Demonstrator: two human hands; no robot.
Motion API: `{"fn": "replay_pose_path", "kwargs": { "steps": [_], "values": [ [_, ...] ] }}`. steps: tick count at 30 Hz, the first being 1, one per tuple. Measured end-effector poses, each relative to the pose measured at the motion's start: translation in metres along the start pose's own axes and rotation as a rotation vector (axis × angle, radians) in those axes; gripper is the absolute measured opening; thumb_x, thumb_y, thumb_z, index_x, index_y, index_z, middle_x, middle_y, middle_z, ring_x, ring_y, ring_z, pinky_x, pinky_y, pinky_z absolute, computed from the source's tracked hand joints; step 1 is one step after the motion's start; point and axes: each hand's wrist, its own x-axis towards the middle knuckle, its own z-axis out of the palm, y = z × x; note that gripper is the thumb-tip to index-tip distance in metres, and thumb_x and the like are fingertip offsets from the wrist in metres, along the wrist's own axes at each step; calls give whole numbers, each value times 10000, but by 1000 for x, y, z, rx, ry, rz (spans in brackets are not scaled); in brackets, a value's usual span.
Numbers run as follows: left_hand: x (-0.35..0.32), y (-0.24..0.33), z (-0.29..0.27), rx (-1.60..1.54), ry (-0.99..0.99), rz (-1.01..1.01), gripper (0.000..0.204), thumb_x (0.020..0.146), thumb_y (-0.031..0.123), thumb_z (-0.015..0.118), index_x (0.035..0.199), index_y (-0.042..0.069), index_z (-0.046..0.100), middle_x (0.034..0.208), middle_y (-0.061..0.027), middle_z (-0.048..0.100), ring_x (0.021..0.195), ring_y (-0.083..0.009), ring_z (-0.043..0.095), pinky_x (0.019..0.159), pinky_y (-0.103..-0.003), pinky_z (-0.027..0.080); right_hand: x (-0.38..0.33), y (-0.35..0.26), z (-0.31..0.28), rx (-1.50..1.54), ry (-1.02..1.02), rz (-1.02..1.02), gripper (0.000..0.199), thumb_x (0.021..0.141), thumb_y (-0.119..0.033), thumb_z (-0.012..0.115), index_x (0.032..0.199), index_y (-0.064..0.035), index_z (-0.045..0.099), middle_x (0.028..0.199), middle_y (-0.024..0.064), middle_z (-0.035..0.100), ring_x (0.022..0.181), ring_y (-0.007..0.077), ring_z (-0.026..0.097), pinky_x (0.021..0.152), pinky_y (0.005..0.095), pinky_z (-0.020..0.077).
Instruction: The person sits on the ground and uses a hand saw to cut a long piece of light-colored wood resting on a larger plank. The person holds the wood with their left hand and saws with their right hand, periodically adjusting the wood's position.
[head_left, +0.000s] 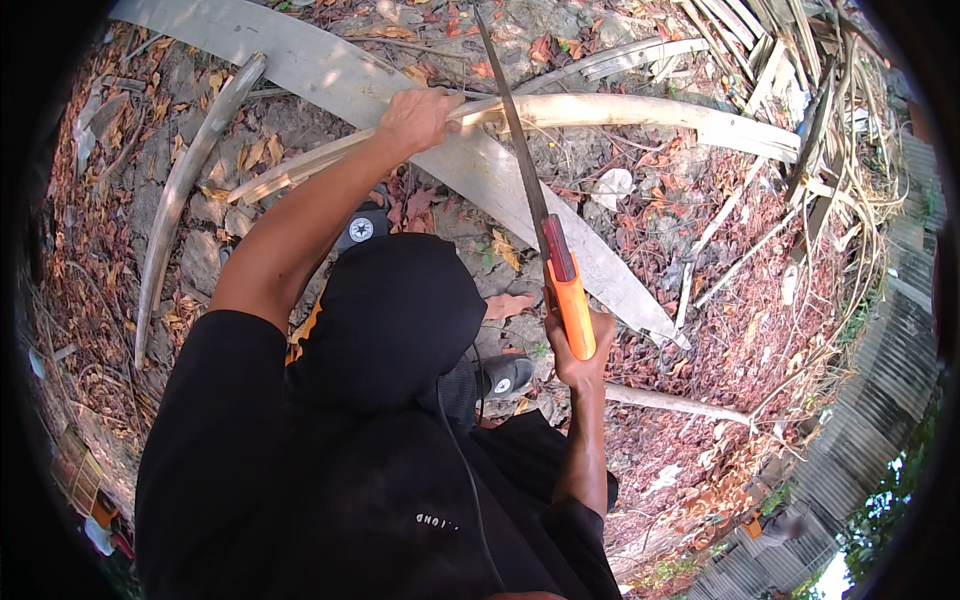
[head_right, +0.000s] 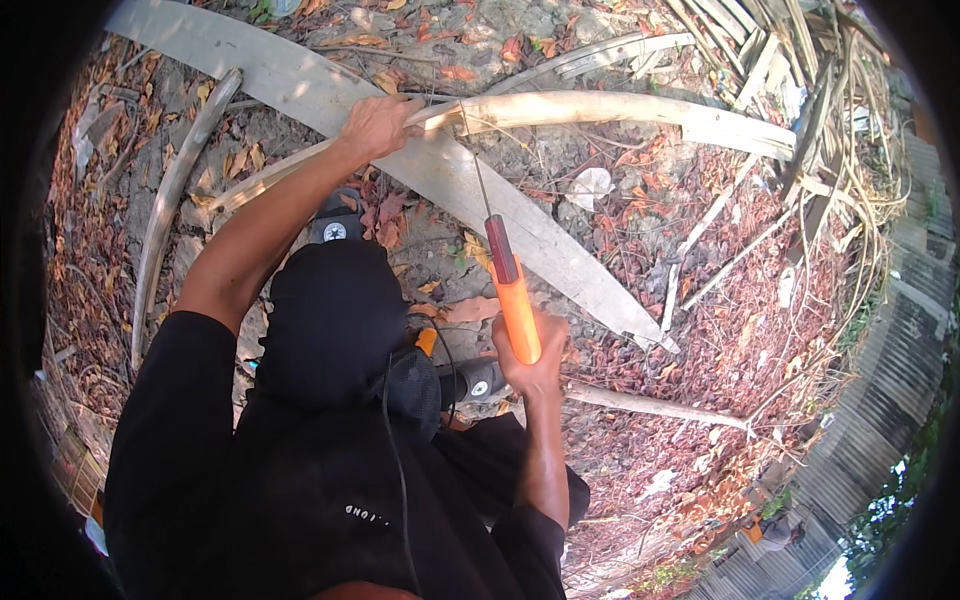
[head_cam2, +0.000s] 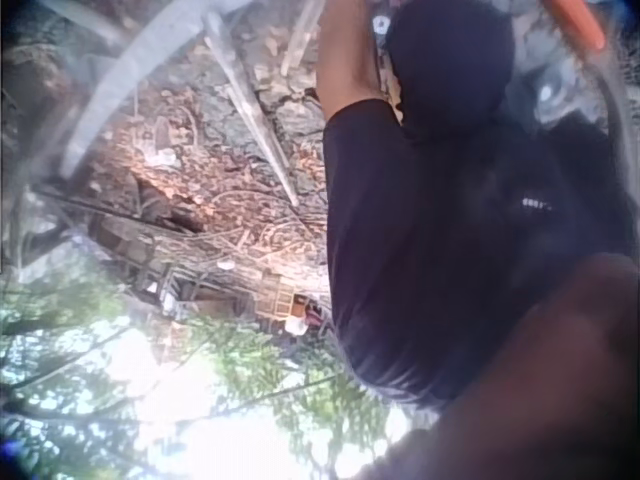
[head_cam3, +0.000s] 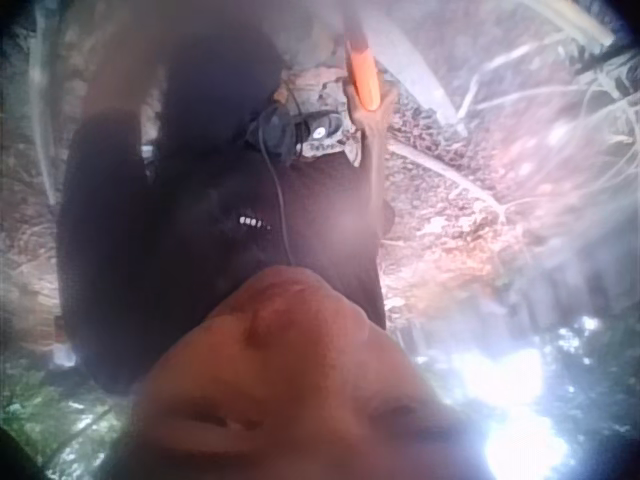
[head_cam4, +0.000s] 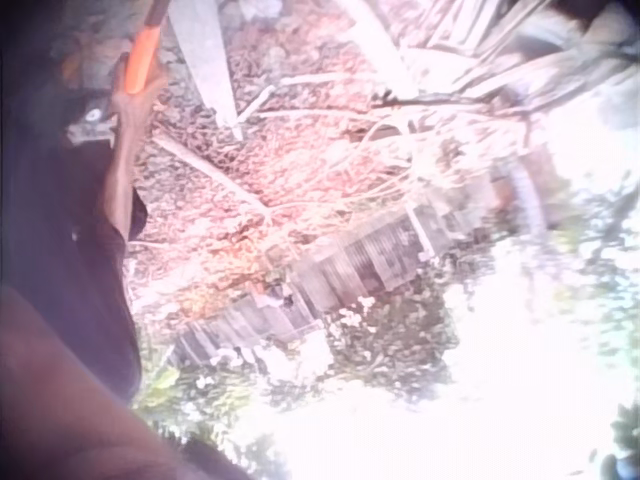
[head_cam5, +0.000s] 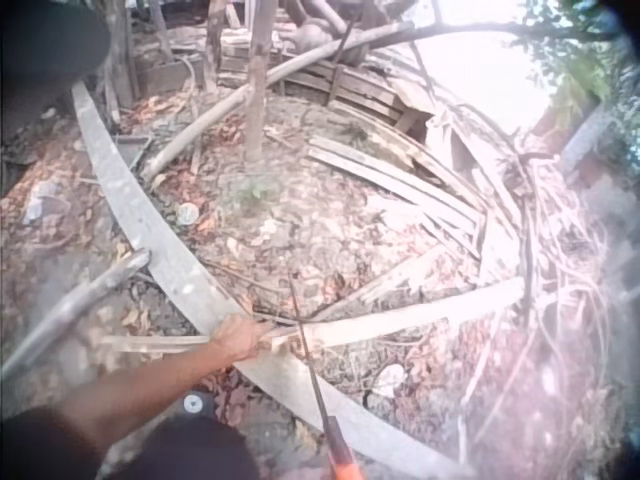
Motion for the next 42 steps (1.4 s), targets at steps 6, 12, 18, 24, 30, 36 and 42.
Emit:
{"fn": "replay_pose_path", "kwargs": {
  "steps": [6, 12, 18, 24, 30, 36, 42],
  "values": [
    [-8, 4, 0, 2, 37, -31, 401, 828, 325, 718, 1161, 118, 631, 968, -118, 657, 842, -326, 687, 706, -454, 550, -47, 5, -13, 133, 47, 50, 175, 732, -145, 630, 796, 17, 647, 532, 32, 540, 466, 118, 508, 483, 276, 412],
    [1, -2, -1, -42, -38, -13, 372, 852, 331, 696, 1141, 108, 625, 962, -111, 640, 849, -340, 672, 712, -461, 537, 0, 29, 11, 69, 46, -27, 160, 763, -148, 641, 721, 2, 609, 536, 75, 518, 470, 155, 493, 483, 332, 387],
    [-5, 6, 2, -3, -12, -31, 352, 830, 252, 704, 1148, 115, 637, 984, -113, 661, 856, -324, 681, 718, -459, 546, -4, 13, -1, 6, -15, 17, 219, 744, -185, 616, 746, 34, 613, 523, 23, 525, 456, 121, 487, 471, 280, 400],
    [-4, 1, 2, -17, 18, -22, 334, 812, 238, 717, 1106, 101, 638, 966, -113, 663, 843, -315, 687, 710, -441, 551, -15, 26, -13, 48, -61, 63, 207, 804, -126, 620, 938, 9, 703, 620, 83, 591, 560, 119, 546, 525, 299, 434],
    [1, -8, 4, -18, 25, -9, 284, 838, 233, 693, 1095, 124, 644, 1004, -113, 658, 847, -332, 676, 682, -452, 537, 30, 10, 13, -41, -55, -75, 149, 767, -131, 640, 791, 16, 634, 587, 56, 580, 506, 132, 523, 512, 315, 436],
    [-2, -6, 6, -33, 19, -1, 259, 868, 260, 658, 1075, 106, 649, 999, -117, 667, 849, -346, 672, 692, -464, 534, 4, 17, 4, 117, -9, 84, 165, 768, -140, 623, 806, 20, 633, 580, 65, 565, 500, 135, 531, 513, 305, 439],
    [7, -10, -3, -67, -95, -61, 272, 878, 284, 650, 1061, 83, 665, 951, -130, 665, 857, -357, 663, 728, -476, 522, 29, 3, 2, 22, -12, -3, 135, 748, -119, 636, 783, 11, 636, 572, 88, 552, 500, 150, 533, 516, 313, 432]
  ]
}}
